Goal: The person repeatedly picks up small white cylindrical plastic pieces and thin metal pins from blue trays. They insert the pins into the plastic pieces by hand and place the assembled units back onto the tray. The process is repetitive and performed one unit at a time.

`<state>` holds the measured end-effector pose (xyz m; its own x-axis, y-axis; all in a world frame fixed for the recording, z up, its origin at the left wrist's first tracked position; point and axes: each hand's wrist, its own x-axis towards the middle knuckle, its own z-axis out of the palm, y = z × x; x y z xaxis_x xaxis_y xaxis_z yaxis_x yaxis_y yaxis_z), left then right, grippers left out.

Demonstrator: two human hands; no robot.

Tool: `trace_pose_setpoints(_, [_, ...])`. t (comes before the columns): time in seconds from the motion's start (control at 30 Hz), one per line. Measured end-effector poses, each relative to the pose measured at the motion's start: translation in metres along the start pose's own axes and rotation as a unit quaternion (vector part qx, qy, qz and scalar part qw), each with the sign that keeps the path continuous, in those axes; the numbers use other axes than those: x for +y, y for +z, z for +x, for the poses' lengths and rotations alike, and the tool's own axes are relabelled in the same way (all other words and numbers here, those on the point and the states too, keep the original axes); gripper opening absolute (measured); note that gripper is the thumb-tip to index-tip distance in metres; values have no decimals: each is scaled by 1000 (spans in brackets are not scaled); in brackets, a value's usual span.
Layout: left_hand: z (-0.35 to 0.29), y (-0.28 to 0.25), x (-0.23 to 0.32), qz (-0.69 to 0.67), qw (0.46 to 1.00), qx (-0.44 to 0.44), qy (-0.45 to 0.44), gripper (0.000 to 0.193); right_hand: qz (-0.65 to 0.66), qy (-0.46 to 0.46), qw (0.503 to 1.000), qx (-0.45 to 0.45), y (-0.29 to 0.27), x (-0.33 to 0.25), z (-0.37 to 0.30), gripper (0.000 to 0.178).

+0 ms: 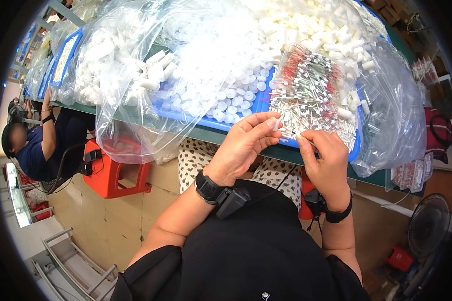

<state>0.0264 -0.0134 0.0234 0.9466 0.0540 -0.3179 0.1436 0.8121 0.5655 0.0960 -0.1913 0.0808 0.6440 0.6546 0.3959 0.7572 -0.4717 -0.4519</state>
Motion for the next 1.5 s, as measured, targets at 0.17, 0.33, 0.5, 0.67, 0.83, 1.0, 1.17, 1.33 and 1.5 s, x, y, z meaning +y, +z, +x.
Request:
trace_pose_setpoints(0.17, [-1, 1, 2, 34, 999, -1, -5, 32, -21, -19, 999, -15, -5, 2, 3, 10])
trace_pose_setpoints(0.33, [-1, -1, 2, 33, 999, 4, -2, 32, -64, -48, 997, -6, -6, 2, 5, 12])
trace_pose_setpoints(0.5, [0, -1, 1, 28, 1000, 6, 0, 32, -43, -61, 997, 17, -5, 0, 5, 14])
trace_pose_setpoints(0.67, [2, -4, -1, -22, 999, -2, -23, 34, -45, -102, 993, 28, -4, -2, 6, 15])
trace_pose_setpoints(0.83, [0, -4, -4, -65, 997, 1, -37, 35, -34, -124, 991, 43, 2, 1, 3, 18])
trace_pose_setpoints(1.0, [0, -6, -5, -97, 994, -14, -48, 36, -75, -125, 987, 62, 3, 3, 2, 20])
trace_pose_setpoints(1.17, [1, -4, -4, -82, 996, -16, -27, 37, -45, -116, 990, 63, 6, 2, 2, 18])
trace_pose_setpoints(1.33, [1, -5, -2, -78, 997, -13, -13, 36, -56, -108, 992, 45, 4, 2, 3, 17])
trace_pose_setpoints(1.5, [1, 0, -2, -13, 1000, -3, -9, 35, -49, -111, 992, 41, 3, 0, 3, 16])
